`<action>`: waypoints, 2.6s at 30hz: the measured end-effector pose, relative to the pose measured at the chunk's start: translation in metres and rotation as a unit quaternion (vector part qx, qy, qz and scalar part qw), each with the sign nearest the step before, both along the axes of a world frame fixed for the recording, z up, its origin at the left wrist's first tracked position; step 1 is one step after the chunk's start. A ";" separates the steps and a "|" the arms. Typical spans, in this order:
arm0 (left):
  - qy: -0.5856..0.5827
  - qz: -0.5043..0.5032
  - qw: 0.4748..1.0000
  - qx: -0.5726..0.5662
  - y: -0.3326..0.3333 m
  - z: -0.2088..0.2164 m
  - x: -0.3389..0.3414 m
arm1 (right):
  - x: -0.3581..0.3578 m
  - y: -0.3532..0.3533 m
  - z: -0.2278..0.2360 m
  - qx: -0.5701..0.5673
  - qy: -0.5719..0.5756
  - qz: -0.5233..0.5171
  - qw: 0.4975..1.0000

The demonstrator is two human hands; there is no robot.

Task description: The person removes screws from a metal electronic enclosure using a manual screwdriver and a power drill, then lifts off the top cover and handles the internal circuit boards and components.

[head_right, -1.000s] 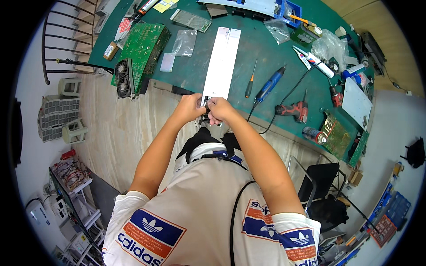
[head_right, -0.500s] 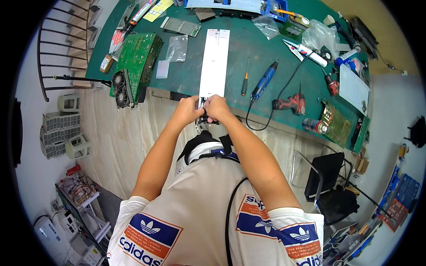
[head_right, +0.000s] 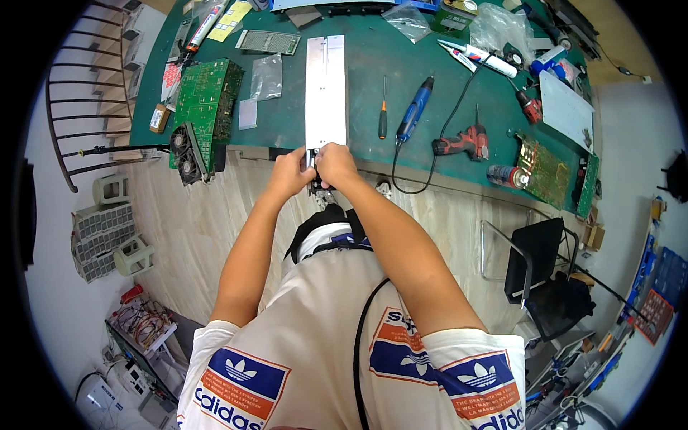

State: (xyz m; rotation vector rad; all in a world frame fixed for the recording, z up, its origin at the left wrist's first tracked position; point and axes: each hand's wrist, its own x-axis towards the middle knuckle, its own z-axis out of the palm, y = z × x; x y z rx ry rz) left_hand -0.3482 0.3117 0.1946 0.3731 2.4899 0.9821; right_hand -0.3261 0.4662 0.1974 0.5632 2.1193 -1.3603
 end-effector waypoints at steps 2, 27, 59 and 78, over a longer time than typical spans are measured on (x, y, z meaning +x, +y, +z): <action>0.007 -0.003 1.000 0.006 0.001 -0.003 0.001 | 0.002 0.002 0.000 0.013 -0.001 0.015 1.000; -0.033 -0.023 0.999 -0.003 -0.001 0.003 -0.005 | 0.000 0.004 0.001 0.001 -0.004 0.043 0.999; -0.024 -0.052 0.998 -0.006 0.000 0.006 -0.009 | -0.022 0.008 -0.013 0.037 -0.105 0.156 0.981; -0.034 -0.036 0.999 0.006 -0.003 0.003 -0.006 | -0.005 0.010 -0.015 -0.034 -0.084 0.073 0.993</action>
